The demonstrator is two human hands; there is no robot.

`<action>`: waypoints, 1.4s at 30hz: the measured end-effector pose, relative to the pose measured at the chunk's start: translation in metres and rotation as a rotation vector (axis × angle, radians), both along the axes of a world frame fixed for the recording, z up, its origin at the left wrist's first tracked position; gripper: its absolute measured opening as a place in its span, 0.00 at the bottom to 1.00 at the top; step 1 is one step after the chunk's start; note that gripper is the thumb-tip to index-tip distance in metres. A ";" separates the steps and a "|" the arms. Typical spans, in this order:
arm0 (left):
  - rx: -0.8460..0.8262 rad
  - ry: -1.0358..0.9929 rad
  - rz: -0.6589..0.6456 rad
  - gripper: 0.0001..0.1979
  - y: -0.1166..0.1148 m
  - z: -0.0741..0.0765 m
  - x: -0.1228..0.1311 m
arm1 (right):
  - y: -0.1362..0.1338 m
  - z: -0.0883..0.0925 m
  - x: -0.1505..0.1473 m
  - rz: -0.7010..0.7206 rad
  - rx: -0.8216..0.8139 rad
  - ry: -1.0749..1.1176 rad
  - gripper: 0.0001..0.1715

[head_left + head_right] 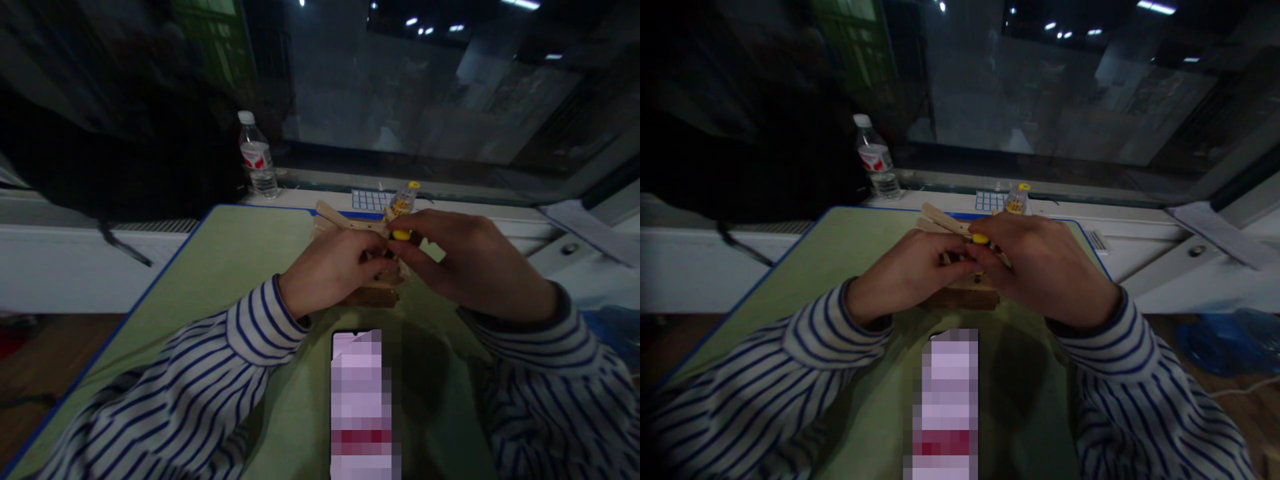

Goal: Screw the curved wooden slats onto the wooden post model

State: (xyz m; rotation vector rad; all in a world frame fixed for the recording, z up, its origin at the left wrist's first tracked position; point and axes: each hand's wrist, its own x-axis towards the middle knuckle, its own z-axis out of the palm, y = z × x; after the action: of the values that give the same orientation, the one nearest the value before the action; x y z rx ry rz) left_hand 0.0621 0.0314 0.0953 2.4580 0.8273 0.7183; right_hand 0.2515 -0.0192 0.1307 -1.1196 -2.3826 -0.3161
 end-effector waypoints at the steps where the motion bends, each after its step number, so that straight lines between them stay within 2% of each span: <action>1: 0.003 -0.001 -0.004 0.10 0.000 0.000 0.000 | 0.000 0.000 0.000 -0.001 0.004 -0.001 0.14; 22: 0.018 0.014 -0.041 0.10 0.001 0.000 0.000 | 0.001 0.000 0.000 -0.009 0.009 -0.002 0.13; 31: 0.042 0.044 -0.034 0.10 0.001 0.000 -0.001 | 0.000 0.001 0.000 0.014 0.000 0.020 0.18; 42: 0.034 0.029 -0.020 0.10 0.000 0.002 -0.001 | -0.001 0.000 0.000 0.005 -0.023 0.007 0.15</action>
State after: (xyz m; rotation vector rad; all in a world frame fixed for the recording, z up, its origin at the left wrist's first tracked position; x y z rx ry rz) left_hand 0.0606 0.0312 0.0974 2.5085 0.8068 0.6965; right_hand 0.2515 -0.0205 0.1311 -1.1236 -2.3876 -0.2836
